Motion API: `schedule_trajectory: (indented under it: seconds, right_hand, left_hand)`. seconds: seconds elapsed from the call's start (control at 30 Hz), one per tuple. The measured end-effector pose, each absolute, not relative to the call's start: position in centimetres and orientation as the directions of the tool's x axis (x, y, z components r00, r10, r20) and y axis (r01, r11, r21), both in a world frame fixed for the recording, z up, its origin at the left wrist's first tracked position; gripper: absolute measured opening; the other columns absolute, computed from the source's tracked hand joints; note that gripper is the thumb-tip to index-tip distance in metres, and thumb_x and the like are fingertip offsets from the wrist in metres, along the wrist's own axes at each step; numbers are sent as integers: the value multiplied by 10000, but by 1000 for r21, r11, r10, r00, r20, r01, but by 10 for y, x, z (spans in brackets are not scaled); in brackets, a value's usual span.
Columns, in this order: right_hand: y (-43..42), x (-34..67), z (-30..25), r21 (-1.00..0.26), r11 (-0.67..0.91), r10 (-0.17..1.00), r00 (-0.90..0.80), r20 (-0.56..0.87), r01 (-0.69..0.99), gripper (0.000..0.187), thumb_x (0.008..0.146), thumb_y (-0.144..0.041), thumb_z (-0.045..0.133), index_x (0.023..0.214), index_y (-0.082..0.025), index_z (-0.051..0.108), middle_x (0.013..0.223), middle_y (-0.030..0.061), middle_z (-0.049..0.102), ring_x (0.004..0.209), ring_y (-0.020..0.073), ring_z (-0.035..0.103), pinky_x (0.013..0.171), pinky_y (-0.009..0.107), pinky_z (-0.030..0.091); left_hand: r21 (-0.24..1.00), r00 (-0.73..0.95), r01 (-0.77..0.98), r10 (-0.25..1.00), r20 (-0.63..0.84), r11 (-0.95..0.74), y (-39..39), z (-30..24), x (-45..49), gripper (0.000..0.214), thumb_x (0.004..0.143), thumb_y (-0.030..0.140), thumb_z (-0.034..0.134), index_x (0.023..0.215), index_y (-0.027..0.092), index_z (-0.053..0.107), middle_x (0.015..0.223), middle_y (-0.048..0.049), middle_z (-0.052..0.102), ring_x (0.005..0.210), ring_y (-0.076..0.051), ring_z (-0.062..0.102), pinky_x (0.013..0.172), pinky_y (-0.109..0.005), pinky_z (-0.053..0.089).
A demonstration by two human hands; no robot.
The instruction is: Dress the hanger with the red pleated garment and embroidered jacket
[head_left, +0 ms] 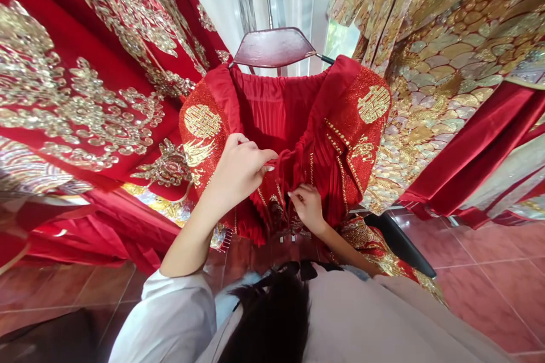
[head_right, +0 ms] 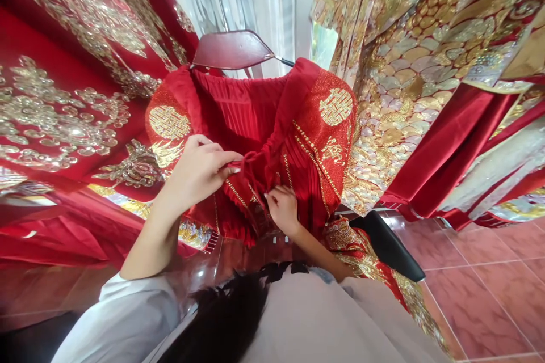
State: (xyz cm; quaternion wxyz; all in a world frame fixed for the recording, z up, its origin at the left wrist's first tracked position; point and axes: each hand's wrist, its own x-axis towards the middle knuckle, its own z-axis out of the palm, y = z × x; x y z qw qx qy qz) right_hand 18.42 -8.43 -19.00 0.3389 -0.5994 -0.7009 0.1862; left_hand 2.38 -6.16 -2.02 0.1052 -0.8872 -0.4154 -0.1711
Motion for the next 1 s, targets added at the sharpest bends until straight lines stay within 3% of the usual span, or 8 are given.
schedule_trajectory:
  seconds: [0.17,0.23,0.3,0.37,0.5,0.73,0.87,1.0]
  right_hand:
    - [-101,234,-188,-645,174,970,-244,-19,744,154,779,-157,641,627,-147,661,637,1,635,587,101,565,584,189,358]
    - [-102,257,-150,-626,191,972,-235,12,756,164,804,-209,626,657,-157,675,640,7,637,575,115,570,575,206,365]
    - [-98,268,-100,-575,211,927,24,374,790,257,903,-323,509,814,-158,685,760,35,659,666,137,602,670,247,428]
    - [-83,263,-55,-528,230,657,270,704,817,336,952,-356,392,933,-134,644,846,72,642,771,164,616,765,304,466]
    - [-28,236,-20,-432,286,406,301,863,855,359,915,-406,456,1116,-120,537,1065,143,580,1036,240,575,888,402,474]
    - [10,274,-42,-464,259,568,255,782,847,251,937,-252,312,844,-140,516,884,123,558,1020,255,562,934,501,432]
    - [-9,265,-26,-498,217,670,243,701,840,229,898,-332,440,979,-129,508,921,138,570,1031,287,565,944,518,419]
    - [-6,241,-14,-533,111,707,310,635,839,214,811,-222,546,987,-110,502,954,164,562,1081,336,541,944,529,401]
  left_hand:
    - [13,730,639,612,306,-769,-74,-9,6,285,840,137,417,975,230,651,796,-27,641,779,-185,574,860,-379,390]
    - [64,657,663,621,428,-746,-70,-3,5,274,871,181,429,1070,223,612,988,-44,638,950,-207,576,902,-376,414]
    - [138,365,796,649,667,-589,-58,1,9,238,889,243,481,1106,200,568,1096,-71,594,1083,-244,532,965,-404,413]
    - [266,19,872,573,820,-410,-40,1,18,271,877,292,560,1119,177,518,1145,-102,547,1155,-285,489,1008,-455,400]
    - [427,-216,844,523,825,-326,-9,-6,28,407,808,242,668,1134,169,436,1228,-137,467,1190,-309,466,1017,-482,416]
    - [531,-228,820,730,644,-213,-21,20,-9,185,717,2,516,897,31,542,811,-53,566,886,-214,594,934,-490,451]
    - [848,-200,408,873,444,-338,-18,39,-24,138,653,-37,429,664,73,511,571,23,441,694,-142,606,899,-475,473]
    - [939,-167,26,925,342,-342,-17,53,-36,178,591,-18,380,600,115,498,529,17,410,601,-123,583,866,-407,530]
